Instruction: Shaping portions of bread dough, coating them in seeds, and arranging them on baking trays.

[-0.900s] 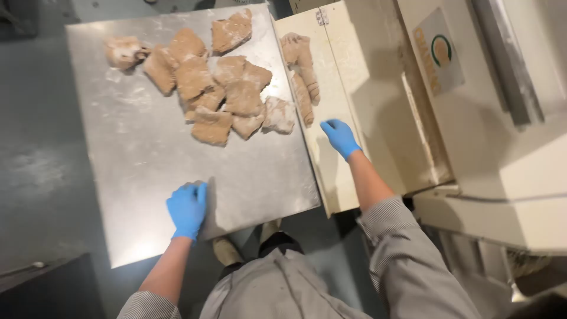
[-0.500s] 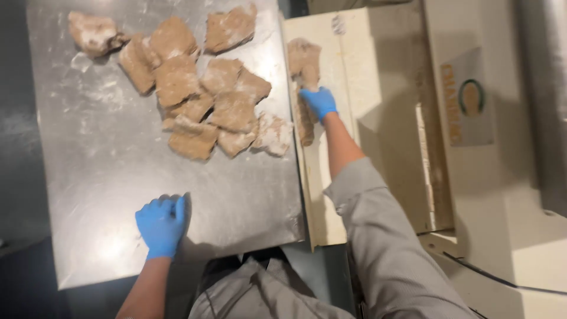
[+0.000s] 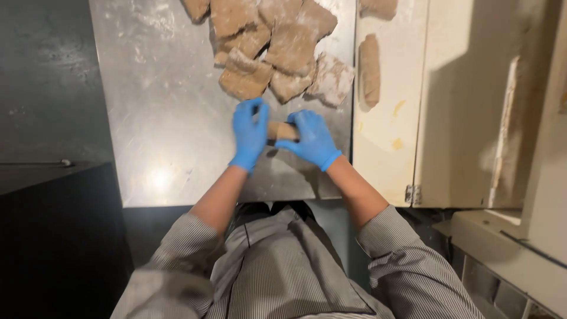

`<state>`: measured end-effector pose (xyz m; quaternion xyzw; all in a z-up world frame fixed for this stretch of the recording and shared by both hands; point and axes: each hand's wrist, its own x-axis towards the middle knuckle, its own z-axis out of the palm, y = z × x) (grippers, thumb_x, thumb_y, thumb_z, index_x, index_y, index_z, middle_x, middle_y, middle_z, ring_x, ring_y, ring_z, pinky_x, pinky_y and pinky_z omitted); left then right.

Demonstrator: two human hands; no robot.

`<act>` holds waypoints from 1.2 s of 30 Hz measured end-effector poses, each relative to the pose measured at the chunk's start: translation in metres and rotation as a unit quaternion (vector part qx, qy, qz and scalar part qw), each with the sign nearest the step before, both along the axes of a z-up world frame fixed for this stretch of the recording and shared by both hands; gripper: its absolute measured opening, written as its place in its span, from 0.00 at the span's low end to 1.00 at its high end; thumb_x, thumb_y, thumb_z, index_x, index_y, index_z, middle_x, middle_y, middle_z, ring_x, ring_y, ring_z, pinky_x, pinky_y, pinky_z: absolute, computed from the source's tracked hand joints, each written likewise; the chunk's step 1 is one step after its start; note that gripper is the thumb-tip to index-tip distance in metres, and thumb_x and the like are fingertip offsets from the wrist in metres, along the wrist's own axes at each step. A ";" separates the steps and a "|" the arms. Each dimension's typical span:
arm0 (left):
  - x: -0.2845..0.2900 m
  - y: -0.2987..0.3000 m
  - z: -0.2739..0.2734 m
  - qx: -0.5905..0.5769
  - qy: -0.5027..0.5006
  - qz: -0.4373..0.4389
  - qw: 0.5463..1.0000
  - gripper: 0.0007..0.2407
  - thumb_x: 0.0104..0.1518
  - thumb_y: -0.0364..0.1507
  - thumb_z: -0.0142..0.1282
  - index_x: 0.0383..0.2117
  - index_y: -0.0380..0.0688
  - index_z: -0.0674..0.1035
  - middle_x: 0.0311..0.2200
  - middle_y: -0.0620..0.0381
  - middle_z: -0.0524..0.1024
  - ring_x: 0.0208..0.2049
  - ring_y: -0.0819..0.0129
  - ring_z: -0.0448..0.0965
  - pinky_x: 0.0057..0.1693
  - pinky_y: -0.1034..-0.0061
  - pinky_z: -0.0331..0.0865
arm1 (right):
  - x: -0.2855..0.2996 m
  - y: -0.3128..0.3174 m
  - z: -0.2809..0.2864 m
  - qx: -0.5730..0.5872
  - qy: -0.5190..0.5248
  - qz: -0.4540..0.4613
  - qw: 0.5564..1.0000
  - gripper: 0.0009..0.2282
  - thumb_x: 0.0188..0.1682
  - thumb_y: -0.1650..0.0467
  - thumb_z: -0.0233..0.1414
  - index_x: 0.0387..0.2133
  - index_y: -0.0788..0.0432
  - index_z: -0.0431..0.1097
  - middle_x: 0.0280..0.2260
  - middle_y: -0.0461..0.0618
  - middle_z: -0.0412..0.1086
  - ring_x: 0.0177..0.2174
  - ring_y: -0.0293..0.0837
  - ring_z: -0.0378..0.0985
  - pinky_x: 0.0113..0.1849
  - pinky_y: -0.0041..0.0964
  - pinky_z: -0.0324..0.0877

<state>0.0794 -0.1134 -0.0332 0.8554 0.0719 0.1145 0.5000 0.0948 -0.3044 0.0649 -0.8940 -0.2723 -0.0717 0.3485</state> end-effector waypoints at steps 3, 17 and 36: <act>-0.006 -0.019 0.057 0.210 -0.053 -0.044 0.975 0.07 0.55 0.35 0.58 0.33 0.47 0.81 0.35 0.50 0.77 0.40 0.47 0.76 0.46 0.54 0.68 | -0.019 -0.005 -0.052 0.051 0.065 -0.108 0.991 0.10 0.47 0.68 0.62 0.31 0.61 0.69 0.29 0.56 0.70 0.32 0.57 0.71 0.37 0.49 0.66; -0.132 0.002 0.048 0.243 0.044 -0.332 0.910 0.28 0.56 0.33 0.52 0.64 0.36 0.65 0.67 0.37 0.61 0.69 0.45 0.57 0.72 0.49 0.46 | -0.175 0.013 -0.060 -0.134 0.089 -0.098 0.982 0.30 0.53 0.61 0.49 0.64 0.71 0.55 0.66 0.72 0.53 0.68 0.69 0.49 0.66 0.68 0.40; -0.152 0.014 0.031 0.255 0.015 -0.352 0.900 0.29 0.60 0.41 0.52 0.66 0.37 0.66 0.70 0.41 0.55 0.70 0.46 0.56 0.72 0.52 0.48 | -0.212 0.002 -0.069 -0.171 0.092 -0.138 0.971 0.28 0.54 0.61 0.45 0.65 0.66 0.56 0.68 0.66 0.51 0.68 0.70 0.49 0.67 0.70 0.37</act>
